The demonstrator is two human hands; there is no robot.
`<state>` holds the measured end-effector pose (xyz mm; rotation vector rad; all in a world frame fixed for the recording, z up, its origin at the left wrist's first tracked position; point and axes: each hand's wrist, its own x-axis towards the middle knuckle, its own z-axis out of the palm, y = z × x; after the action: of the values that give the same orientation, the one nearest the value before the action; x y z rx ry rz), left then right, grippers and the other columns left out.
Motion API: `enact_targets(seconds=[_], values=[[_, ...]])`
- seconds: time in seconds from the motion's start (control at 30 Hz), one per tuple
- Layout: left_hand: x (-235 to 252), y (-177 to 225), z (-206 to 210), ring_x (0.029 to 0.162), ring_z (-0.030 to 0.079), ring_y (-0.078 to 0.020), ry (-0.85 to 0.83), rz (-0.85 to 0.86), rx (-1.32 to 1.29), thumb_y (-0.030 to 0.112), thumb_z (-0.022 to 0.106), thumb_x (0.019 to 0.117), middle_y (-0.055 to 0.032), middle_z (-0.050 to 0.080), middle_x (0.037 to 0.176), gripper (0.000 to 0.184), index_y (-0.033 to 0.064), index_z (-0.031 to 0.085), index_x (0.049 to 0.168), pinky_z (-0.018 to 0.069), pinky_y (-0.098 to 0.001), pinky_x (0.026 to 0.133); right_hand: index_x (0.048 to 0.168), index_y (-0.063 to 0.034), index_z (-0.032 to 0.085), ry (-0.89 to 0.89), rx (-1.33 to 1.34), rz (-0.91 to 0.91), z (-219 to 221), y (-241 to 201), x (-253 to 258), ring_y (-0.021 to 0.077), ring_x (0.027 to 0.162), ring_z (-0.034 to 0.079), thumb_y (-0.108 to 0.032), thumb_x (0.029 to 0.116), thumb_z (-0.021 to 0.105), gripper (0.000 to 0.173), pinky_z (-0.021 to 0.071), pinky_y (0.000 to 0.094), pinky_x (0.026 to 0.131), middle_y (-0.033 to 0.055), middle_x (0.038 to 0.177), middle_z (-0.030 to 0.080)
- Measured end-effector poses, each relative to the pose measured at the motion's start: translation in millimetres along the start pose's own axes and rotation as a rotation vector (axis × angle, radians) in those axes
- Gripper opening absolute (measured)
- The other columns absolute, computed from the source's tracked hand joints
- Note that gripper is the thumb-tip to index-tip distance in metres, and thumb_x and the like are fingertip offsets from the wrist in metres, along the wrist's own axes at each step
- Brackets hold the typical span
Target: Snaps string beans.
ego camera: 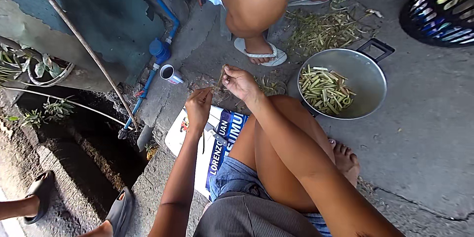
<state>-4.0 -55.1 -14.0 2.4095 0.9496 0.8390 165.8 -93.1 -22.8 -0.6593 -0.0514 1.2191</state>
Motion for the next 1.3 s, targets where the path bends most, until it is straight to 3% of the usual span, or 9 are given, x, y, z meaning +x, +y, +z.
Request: enact_targets(seconds=[0.3, 0.5, 0.6, 0.67, 0.73, 0.87, 0.97, 1.1, 1.3], values=[[-9, -13, -7, 0.089, 0.072, -0.0178, -0.033, -0.066, -0.004, 0.012, 0.068, 0.0986, -0.0135, 0.075, 0.105, 0.016, 0.0023, 0.079, 0.106, 0.0584, -0.0327, 0.082, 0.100, -0.0070, 0.059, 0.098, 0.184, -0.037, -2, -14, 3, 0.0059, 0.060, 0.056, -0.003, 0.1056, 0.048, 0.013, 0.0509, 0.0182, 0.059, -0.0005, 0.077, 0.058], [-10, -26, -15, 0.086, 0.072, -0.0204, -0.027, -0.185, 0.029, 0.014, 0.067, 0.0995, -0.0140, 0.074, 0.106, 0.018, 0.0023, 0.078, 0.109, 0.0575, -0.0382, 0.080, 0.098, -0.0080, 0.061, 0.136, 0.252, -0.109, -6, -22, 5, 0.0062, 0.061, 0.057, -0.004, 0.1053, 0.048, 0.015, 0.0523, 0.0188, 0.061, -0.0002, 0.077, 0.060], [-8, -28, -17, 0.083, 0.068, -0.0152, -0.027, -0.263, -0.030, 0.015, 0.067, 0.0997, -0.0116, 0.073, 0.103, 0.018, 0.0032, 0.077, 0.109, 0.0552, -0.0339, 0.079, 0.096, -0.0089, 0.061, 0.136, 0.221, -0.130, -7, -27, 4, 0.0059, 0.059, 0.056, -0.003, 0.1042, 0.050, 0.015, 0.0517, 0.0183, 0.060, -0.0012, 0.075, 0.060], [-4, -27, -14, 0.092, 0.068, -0.0133, -0.049, -0.238, -0.176, 0.012, 0.067, 0.0990, -0.0143, 0.071, 0.113, 0.018, -0.0007, 0.075, 0.109, 0.0554, -0.0298, 0.083, 0.098, -0.0079, 0.062, 0.121, 0.191, -0.115, -7, -27, 3, 0.0065, 0.059, 0.056, -0.003, 0.1032, 0.052, 0.013, 0.0520, 0.0187, 0.059, -0.0005, 0.076, 0.060], [1, -23, -8, 0.102, 0.068, -0.0136, -0.127, -0.160, -0.303, 0.009, 0.067, 0.0983, -0.0179, 0.063, 0.134, 0.017, -0.0036, 0.074, 0.108, 0.0567, -0.0281, 0.088, 0.098, -0.0075, 0.064, 0.071, 0.143, -0.085, -7, -25, 3, 0.0068, 0.060, 0.057, -0.004, 0.1035, 0.052, 0.013, 0.0517, 0.0190, 0.059, -0.0002, 0.076, 0.061], [15, -10, 7, 0.090, 0.068, -0.0075, -0.297, -0.008, -0.355, 0.009, 0.067, 0.0980, -0.0139, 0.052, 0.150, 0.014, 0.0014, 0.077, 0.106, 0.0579, -0.0245, 0.075, 0.099, -0.0090, 0.065, -0.060, -0.005, -0.021, -7, -20, -2, 0.0064, 0.063, 0.056, -0.007, 0.1053, 0.049, 0.017, 0.0499, 0.0196, 0.060, -0.0014, 0.077, 0.061], [18, -3, 14, 0.089, 0.069, -0.0099, -0.326, 0.019, -0.366, 0.009, 0.068, 0.0976, -0.0129, 0.064, 0.136, 0.013, 0.0013, 0.076, 0.104, 0.0575, -0.0258, 0.073, 0.104, -0.0092, 0.064, -0.107, -0.120, -0.008, -8, -18, -3, 0.0050, 0.064, 0.056, -0.008, 0.1055, 0.049, 0.015, 0.0494, 0.0195, 0.060, -0.0029, 0.080, 0.061], [16, -5, 14, 0.073, 0.062, -0.0075, -0.245, -0.005, -0.283, 0.011, 0.067, 0.0983, -0.0079, 0.072, 0.110, 0.013, 0.0034, 0.076, 0.105, 0.0516, -0.0240, 0.063, 0.102, -0.0085, 0.066, -0.057, -0.213, -0.095, -8, -20, -1, 0.0032, 0.064, 0.053, -0.006, 0.1044, 0.052, 0.014, 0.0454, 0.0181, 0.059, -0.0041, 0.080, 0.061], [8, -17, 12, 0.071, 0.061, -0.0056, -0.217, -0.023, -0.244, 0.010, 0.068, 0.0980, -0.0070, 0.073, 0.105, 0.012, 0.0033, 0.076, 0.102, 0.0517, -0.0229, 0.066, 0.102, -0.0091, 0.066, 0.032, -0.142, -0.159, -10, -29, 2, 0.0045, 0.063, 0.054, -0.006, 0.1047, 0.052, 0.014, 0.0464, 0.0188, 0.058, -0.0032, 0.080, 0.060]])
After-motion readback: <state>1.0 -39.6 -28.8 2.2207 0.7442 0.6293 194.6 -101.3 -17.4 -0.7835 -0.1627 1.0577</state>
